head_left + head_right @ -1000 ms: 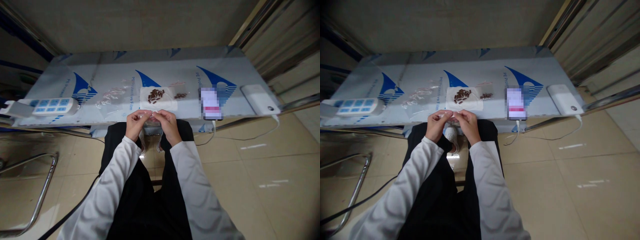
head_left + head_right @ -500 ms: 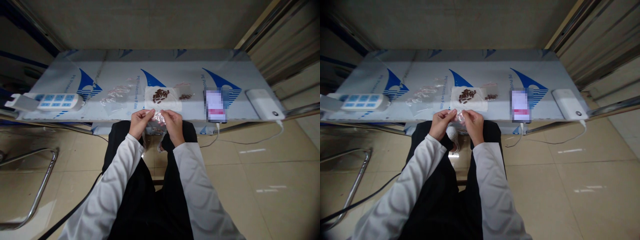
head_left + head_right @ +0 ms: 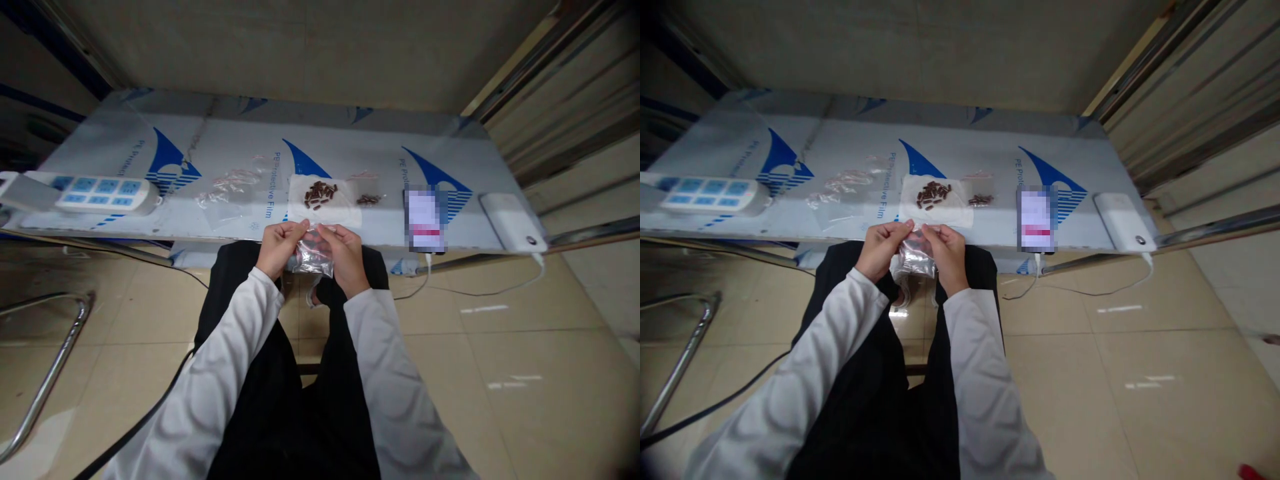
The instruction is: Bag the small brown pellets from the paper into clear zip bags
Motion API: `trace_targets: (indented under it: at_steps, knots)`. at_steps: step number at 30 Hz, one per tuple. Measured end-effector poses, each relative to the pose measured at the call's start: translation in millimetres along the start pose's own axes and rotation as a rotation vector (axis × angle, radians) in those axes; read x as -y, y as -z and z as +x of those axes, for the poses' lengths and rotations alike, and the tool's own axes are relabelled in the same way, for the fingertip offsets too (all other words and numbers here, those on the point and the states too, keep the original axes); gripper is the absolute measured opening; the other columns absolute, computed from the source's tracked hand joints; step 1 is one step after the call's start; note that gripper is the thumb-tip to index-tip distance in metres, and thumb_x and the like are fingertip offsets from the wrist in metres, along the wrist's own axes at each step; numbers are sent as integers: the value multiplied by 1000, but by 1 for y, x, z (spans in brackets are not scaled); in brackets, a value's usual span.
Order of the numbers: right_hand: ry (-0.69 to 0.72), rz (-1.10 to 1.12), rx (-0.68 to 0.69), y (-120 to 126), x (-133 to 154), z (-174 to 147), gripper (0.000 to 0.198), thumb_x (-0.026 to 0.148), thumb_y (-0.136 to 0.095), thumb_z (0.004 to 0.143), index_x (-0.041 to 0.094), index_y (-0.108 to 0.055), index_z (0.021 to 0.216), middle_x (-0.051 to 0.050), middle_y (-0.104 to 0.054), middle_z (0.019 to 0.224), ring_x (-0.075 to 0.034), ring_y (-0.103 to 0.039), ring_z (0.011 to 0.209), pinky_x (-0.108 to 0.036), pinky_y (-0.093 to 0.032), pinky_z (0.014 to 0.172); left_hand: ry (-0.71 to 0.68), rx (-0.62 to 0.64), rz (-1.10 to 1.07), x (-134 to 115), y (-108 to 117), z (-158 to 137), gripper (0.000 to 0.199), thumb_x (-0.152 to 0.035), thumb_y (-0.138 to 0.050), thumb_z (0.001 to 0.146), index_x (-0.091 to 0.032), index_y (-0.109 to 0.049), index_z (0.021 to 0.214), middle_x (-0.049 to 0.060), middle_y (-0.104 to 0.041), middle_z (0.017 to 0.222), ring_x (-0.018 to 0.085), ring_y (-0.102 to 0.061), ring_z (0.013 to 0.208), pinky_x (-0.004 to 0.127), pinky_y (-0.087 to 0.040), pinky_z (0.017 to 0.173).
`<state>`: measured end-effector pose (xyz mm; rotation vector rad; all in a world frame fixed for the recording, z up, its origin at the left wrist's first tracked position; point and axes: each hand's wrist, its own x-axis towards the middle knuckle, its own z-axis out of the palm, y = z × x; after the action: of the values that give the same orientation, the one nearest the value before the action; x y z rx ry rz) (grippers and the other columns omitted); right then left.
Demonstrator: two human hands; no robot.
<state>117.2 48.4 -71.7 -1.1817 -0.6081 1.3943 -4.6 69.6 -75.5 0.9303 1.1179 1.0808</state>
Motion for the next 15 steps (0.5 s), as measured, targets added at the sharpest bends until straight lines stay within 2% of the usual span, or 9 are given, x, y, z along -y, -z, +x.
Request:
trace_targets:
  at_steps: [5,8,11,13,15]
  knots:
    - [-3,-107,78,2,6,-4,33,49,-68,72,16,-65,70,2,-64,61,-11,-58,46,-23,-48,45,-13,-24,50,-6,3,-3,37,-49,-69,71,-12,-70,70,5,-70,62,11,-58,44,20,-42,41]
    - [101,-238,84,10,18,-4,34,50,-67,72,16,-66,69,1,-65,63,-11,-58,50,-24,-49,47,-35,-25,70,-9,2,-4,41,-52,-67,72,-12,-68,63,6,-69,59,11,-59,44,21,-46,44]
    - [256,-380,-18,25,41,13,35,50,-67,71,16,-68,79,-1,-68,70,-12,-59,51,-25,-50,49,35,-6,8,-13,-1,-2,48,-58,-61,74,-11,-70,72,8,-72,68,12,-61,48,21,-48,45]
    - [324,-486,-104,39,60,38,37,48,-67,71,16,-66,90,-3,-69,73,-13,-60,51,-26,-50,50,84,32,-12,-14,-1,0,50,-59,-60,75,-11,-71,82,10,-73,77,12,-62,50,21,-47,44]
    - [367,-637,-194,54,79,69,36,42,-66,73,16,-63,99,-4,-69,75,-15,-62,53,-29,-52,53,92,62,21,-15,0,2,49,-57,-62,74,-10,-71,81,9,-71,75,9,-58,46,18,-43,40]
